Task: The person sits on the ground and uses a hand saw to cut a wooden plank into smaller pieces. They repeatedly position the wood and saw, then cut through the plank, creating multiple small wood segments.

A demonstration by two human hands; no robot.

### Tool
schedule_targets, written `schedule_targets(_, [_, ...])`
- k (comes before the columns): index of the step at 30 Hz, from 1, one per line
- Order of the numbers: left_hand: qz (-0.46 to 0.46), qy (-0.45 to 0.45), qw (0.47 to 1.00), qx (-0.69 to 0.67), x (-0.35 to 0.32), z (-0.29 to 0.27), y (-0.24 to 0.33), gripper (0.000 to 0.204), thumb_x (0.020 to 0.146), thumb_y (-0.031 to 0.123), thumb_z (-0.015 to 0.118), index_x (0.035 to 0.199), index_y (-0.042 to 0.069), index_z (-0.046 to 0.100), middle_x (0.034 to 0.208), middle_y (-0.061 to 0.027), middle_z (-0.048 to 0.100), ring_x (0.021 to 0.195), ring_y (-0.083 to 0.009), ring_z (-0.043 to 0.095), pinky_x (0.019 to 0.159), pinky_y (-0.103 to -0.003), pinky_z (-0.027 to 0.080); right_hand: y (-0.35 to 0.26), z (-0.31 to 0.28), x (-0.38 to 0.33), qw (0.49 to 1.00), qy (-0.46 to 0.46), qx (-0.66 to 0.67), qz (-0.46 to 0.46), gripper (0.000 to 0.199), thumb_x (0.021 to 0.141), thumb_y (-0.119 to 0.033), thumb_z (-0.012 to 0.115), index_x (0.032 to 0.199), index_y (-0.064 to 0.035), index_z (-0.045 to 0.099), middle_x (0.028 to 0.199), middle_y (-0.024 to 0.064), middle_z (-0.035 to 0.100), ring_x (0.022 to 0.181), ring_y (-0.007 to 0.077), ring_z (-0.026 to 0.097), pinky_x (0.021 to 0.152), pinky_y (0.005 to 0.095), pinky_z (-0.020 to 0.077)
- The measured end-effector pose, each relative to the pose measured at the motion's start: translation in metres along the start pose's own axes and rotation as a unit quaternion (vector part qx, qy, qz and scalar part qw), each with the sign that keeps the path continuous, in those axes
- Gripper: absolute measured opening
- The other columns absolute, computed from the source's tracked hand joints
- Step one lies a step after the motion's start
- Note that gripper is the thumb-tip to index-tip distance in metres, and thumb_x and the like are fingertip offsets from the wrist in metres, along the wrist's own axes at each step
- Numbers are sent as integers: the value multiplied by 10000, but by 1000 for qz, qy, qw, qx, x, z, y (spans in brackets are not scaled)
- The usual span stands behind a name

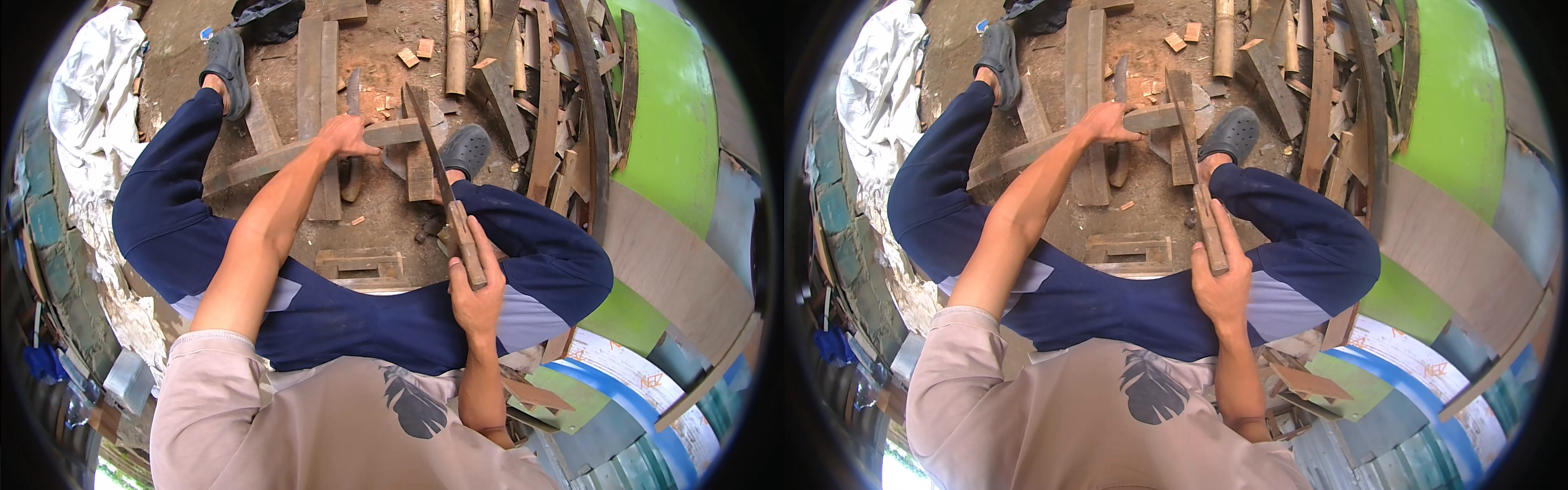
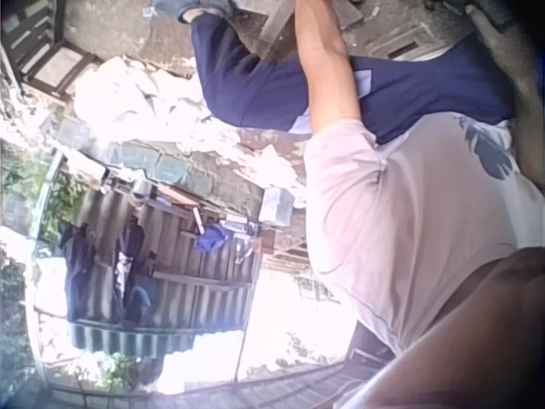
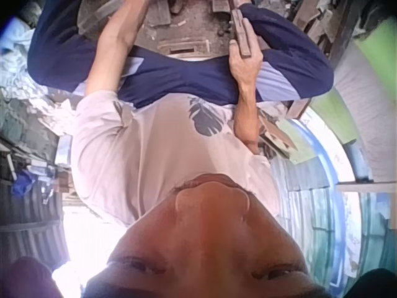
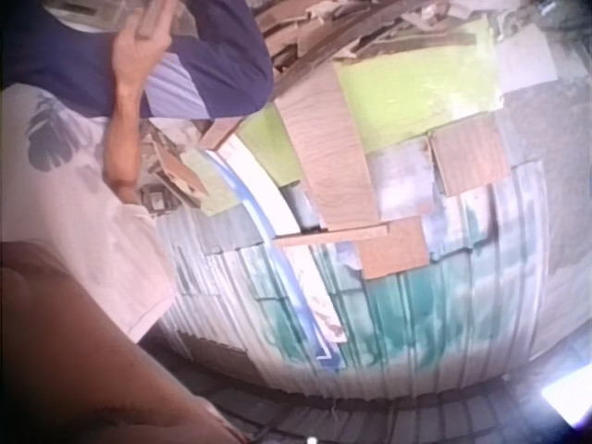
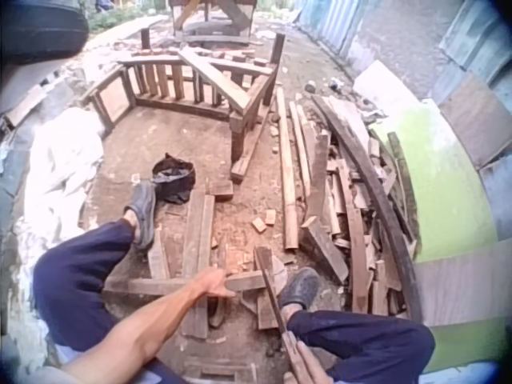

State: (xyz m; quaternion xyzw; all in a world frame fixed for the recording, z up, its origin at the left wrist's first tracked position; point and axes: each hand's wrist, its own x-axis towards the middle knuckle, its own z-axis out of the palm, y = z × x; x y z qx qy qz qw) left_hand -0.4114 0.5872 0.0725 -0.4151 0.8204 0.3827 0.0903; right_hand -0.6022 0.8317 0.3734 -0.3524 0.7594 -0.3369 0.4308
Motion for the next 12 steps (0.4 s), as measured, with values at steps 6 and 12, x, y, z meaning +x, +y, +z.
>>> schedule_targets(6, [-15,6,1000,13,-2,-7,3,758,698,627,811,1092,-19,769,953,-259,764,914,-408,745,855,-508,589,-7,27,-2,993,-3,-71,-93,621,918,8,607,1530,-44,517,1277,252,721,1148,309,737,972,362,550])
schedule_targets(12, [-17,-1,1000,20,3,-7,2,732,716,648,806,874,-66,769,908,-255,764,864,-405,747,819,-499,594,-6,33,-2,994,-10,-70,-83,622,926,0,612,1537,-48,509,1291,247,717,1157,302,733,987,355,543])
